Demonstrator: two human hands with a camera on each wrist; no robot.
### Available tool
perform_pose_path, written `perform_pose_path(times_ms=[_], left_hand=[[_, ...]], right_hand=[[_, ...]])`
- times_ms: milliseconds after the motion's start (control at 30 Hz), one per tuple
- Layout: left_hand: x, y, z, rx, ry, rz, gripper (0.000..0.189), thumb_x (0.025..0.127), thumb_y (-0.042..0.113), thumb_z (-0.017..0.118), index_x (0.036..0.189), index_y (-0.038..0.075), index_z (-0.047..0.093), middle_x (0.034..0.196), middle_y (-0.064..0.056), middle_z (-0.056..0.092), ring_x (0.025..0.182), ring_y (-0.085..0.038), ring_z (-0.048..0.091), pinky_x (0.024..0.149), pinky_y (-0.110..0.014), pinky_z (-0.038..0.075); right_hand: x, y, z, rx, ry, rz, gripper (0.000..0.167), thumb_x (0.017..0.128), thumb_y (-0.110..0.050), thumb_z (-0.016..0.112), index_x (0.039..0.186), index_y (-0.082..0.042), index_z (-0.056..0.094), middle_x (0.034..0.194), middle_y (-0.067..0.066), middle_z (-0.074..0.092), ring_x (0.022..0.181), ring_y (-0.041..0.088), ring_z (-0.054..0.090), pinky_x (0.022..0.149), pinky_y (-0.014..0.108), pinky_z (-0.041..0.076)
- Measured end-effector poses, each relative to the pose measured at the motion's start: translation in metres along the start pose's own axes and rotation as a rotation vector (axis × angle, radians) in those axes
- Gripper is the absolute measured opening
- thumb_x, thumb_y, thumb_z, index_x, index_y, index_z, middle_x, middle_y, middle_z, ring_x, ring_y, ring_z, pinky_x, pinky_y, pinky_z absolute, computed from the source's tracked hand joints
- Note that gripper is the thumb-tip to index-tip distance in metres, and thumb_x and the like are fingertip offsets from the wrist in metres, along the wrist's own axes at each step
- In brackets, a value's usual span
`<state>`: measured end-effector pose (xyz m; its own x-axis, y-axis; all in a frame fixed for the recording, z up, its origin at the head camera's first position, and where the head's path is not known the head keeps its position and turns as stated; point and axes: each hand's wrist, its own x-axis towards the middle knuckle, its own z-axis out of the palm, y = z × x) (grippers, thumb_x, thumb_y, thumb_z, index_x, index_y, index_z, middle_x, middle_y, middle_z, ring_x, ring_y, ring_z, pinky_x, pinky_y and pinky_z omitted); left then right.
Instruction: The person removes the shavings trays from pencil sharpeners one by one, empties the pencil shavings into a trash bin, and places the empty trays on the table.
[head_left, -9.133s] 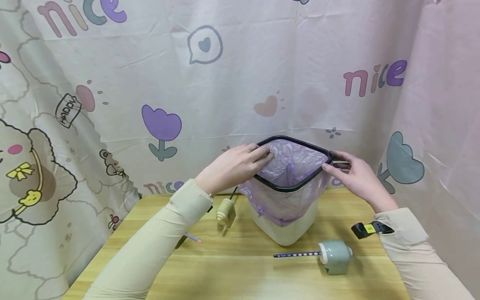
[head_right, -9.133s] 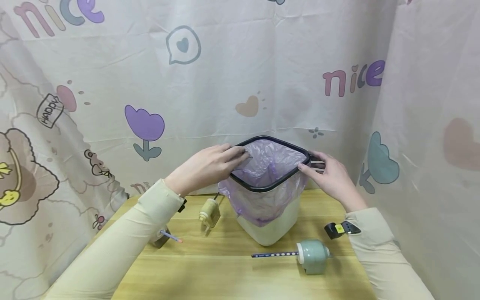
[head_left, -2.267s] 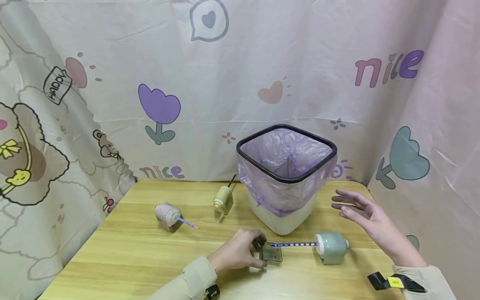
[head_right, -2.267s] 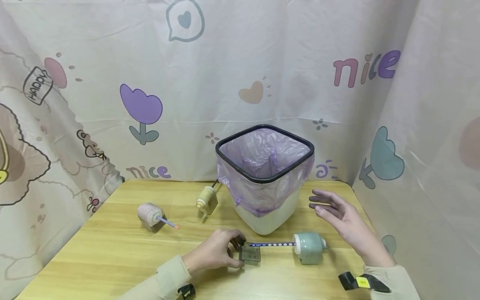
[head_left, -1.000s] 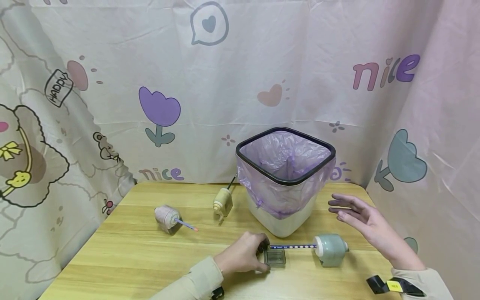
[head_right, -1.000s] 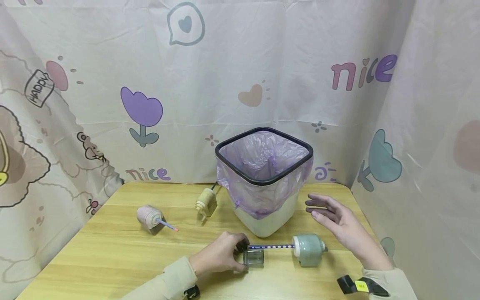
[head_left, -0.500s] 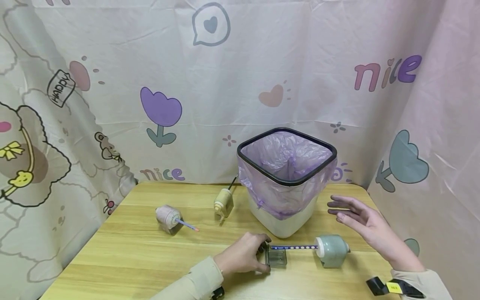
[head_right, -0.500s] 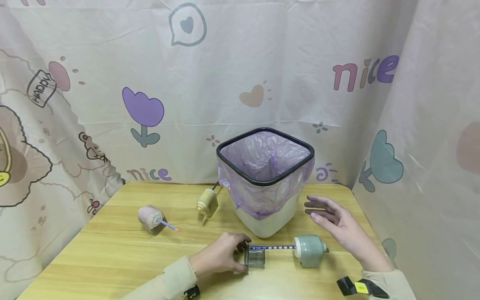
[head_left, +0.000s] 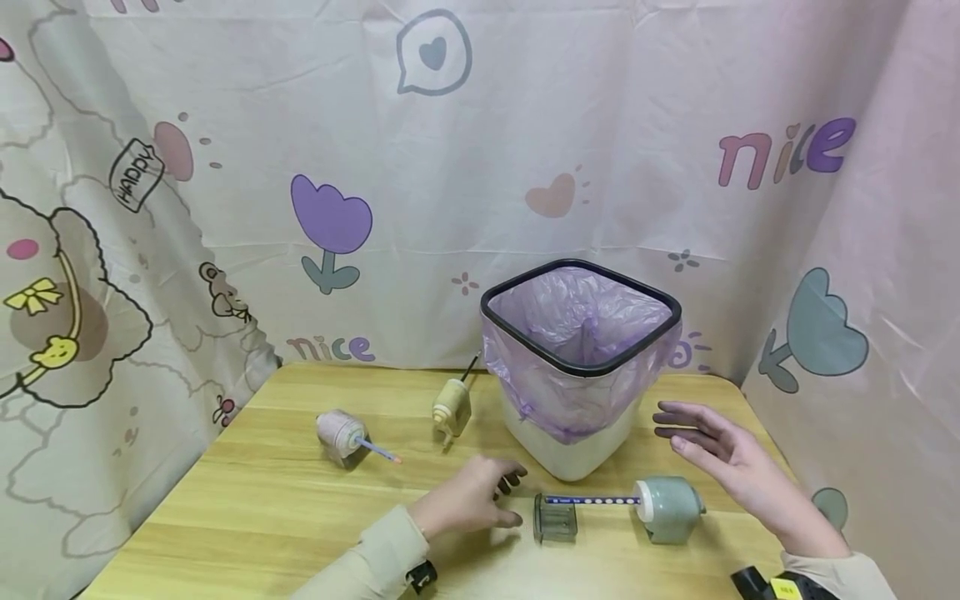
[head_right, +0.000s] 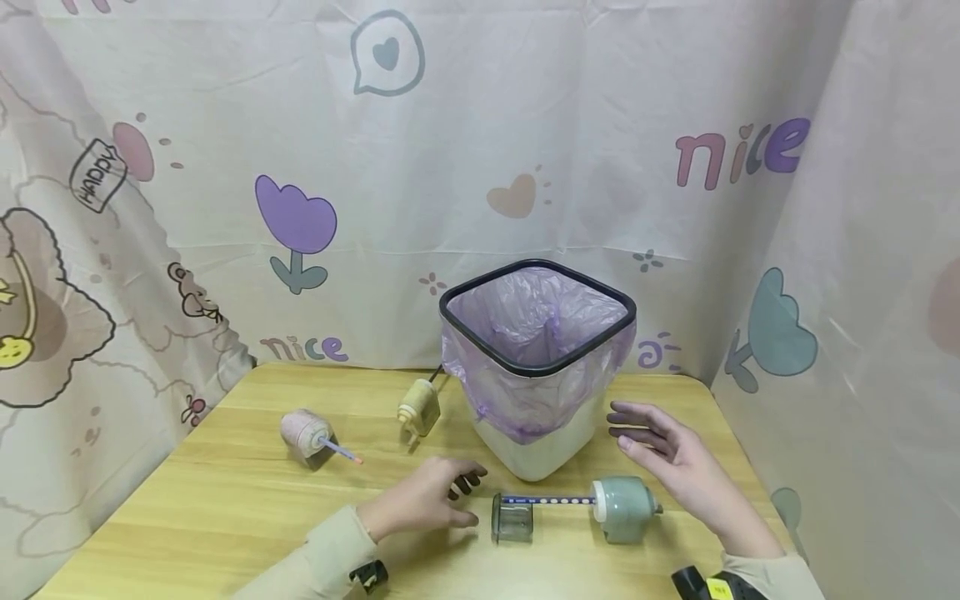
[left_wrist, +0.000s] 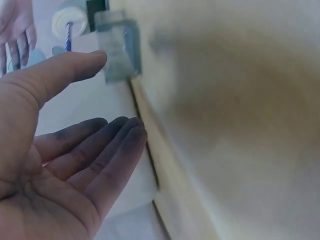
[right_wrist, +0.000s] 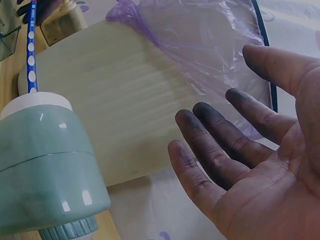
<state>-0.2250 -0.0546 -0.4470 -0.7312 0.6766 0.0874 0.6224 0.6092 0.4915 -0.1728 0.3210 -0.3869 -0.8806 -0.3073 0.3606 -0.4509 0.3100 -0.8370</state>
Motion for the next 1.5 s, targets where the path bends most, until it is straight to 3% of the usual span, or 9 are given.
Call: perform_pose_path(times_ms=[300,500,700,867,1033,1167,1367,1500], left_hand=[[-0.002,-0.014,-0.028,-0.008,0.113,-0.024,0.049,0.084,0.017,0.09,0.126,-0.001,0.072,0.122,-0.018,0.079,0.108,-0.03,0.078,0.095,-0.036,0.066],[-0.002,-0.022,-0.046,-0.054,0.228,-0.005,0.041,0.087,0.013,0.086,0.123,-0.004,0.072,0.112,-0.019,0.079,0.095,-0.031,0.077,0.085,-0.04,0.067],[0.001,-0.029,-0.064,-0.107,0.283,-0.073,0.038,0.09,0.012,0.084,0.122,-0.004,0.072,0.109,-0.016,0.078,0.093,-0.029,0.076,0.085,-0.042,0.067],[0.003,-0.033,-0.076,-0.113,0.34,-0.111,0.031,0.091,0.009,0.081,0.119,-0.002,0.072,0.105,-0.016,0.079,0.095,-0.032,0.078,0.088,-0.043,0.067],[0.004,-0.036,-0.082,-0.082,0.424,-0.149,0.032,0.091,0.008,0.081,0.119,-0.002,0.072,0.113,-0.019,0.078,0.098,-0.034,0.078,0.088,-0.044,0.067],[0.006,-0.039,-0.083,-0.004,0.479,-0.21,0.039,0.089,0.012,0.083,0.124,-0.001,0.071,0.12,-0.021,0.075,0.106,-0.036,0.075,0.094,-0.05,0.065],[0.01,-0.044,-0.083,0.051,0.512,-0.278,0.049,0.088,0.016,0.085,0.131,-0.001,0.068,0.127,-0.024,0.07,0.115,-0.044,0.07,0.102,-0.059,0.059],[0.014,-0.05,-0.082,0.098,0.518,-0.302,0.055,0.086,0.018,0.087,0.133,0.0,0.065,0.128,-0.026,0.069,0.11,-0.045,0.07,0.096,-0.059,0.061]], right_hand=[[-0.003,-0.004,0.008,-0.115,0.034,-0.013,0.043,0.106,-0.002,0.062,0.149,-0.001,0.055,0.135,-0.027,0.065,0.12,-0.002,0.068,0.096,0.014,0.058],[-0.003,-0.008,0.013,-0.147,0.029,-0.032,0.043,0.106,-0.003,0.063,0.148,-0.001,0.056,0.135,-0.03,0.064,0.118,-0.005,0.067,0.095,0.014,0.059],[-0.004,-0.01,0.014,-0.167,0.019,-0.043,0.041,0.106,-0.003,0.062,0.147,-0.007,0.059,0.135,-0.027,0.065,0.119,-0.004,0.068,0.096,0.014,0.058],[-0.006,-0.013,0.017,-0.26,0.017,-0.032,0.041,0.105,-0.008,0.066,0.145,-0.017,0.063,0.136,-0.021,0.068,0.118,-0.004,0.068,0.098,0.012,0.055],[-0.009,-0.016,0.019,-0.338,0.014,-0.024,0.039,0.104,-0.012,0.07,0.142,-0.016,0.065,0.134,-0.01,0.073,0.116,-0.002,0.069,0.098,0.015,0.055],[-0.011,-0.017,0.022,-0.386,0.003,-0.012,0.038,0.103,-0.015,0.071,0.141,-0.021,0.067,0.135,-0.006,0.073,0.118,0.0,0.068,0.099,0.019,0.057],[-0.014,-0.017,0.028,-0.418,-0.013,-0.034,0.038,0.102,-0.017,0.074,0.138,-0.026,0.068,0.135,-0.004,0.073,0.12,0.001,0.067,0.098,0.023,0.06],[-0.016,-0.021,0.031,-0.437,-0.03,-0.037,0.036,0.102,-0.02,0.074,0.136,-0.031,0.068,0.133,-0.008,0.072,0.122,0.001,0.066,0.097,0.024,0.061]])
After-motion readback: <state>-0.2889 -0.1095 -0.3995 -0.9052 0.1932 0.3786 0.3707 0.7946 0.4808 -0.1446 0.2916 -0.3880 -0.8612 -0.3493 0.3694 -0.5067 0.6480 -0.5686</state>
